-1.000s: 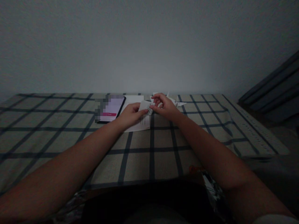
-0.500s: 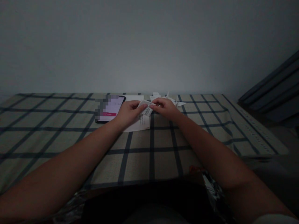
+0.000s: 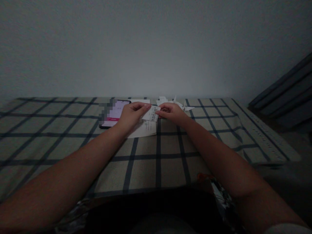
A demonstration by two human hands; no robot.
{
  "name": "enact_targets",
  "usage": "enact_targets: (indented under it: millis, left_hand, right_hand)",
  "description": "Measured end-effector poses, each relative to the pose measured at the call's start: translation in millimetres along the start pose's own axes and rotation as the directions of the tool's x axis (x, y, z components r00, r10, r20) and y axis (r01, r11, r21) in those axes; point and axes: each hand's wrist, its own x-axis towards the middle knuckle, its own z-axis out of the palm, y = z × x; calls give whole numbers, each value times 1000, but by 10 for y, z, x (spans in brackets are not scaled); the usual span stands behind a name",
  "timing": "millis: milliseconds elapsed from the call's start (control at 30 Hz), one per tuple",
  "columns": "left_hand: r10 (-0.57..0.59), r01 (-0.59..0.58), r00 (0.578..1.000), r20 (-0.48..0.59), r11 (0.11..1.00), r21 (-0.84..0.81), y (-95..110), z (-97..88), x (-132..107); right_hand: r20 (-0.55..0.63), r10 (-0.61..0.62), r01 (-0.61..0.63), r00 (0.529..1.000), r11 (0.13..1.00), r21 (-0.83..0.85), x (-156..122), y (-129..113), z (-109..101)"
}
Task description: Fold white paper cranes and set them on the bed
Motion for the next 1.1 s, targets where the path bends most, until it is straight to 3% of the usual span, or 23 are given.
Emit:
enact_targets:
  millis: [133,300,400,533,667,767,933,1100]
  left_hand:
    - [-29,30,999,21,998,-47,-42,6,15]
    - [3,-4,1000,-11,999,-43,-122,-22,61]
    - [27,-28,999,-21,999,-32,-140,-35,77]
    - [26,-25,1000,10,999,-46,-116,-31,66]
    - [-18,18,1000,21,1000,3,-61,-19,36]
    - [-40,40,999,7,999,-6,-36,-10,23]
    - [-58,61,991,122,998,-26,-30,1,8]
    - [-87,75,980,180,994,75,-29,-3,-10]
  right_hand:
    - [4,4,-3,1000,998,-56,10,3,-3]
    - [24,48,-49,999,998,44,-2,-52,10]
    - [99,24,-21,995,999,-37,-22,-88,-2]
    - [61,-12,21,998,988,-150,-25,-87,-19]
    - [-30,21,-22,999,999,-34,4,-23,-9]
    - [-27,71,-70,997,996,56,14,2,0]
    - [37,59,-53,998,989,-141,-21,-70,-16]
    - [25,35,-28,999,968,-249,-42,-111,-32]
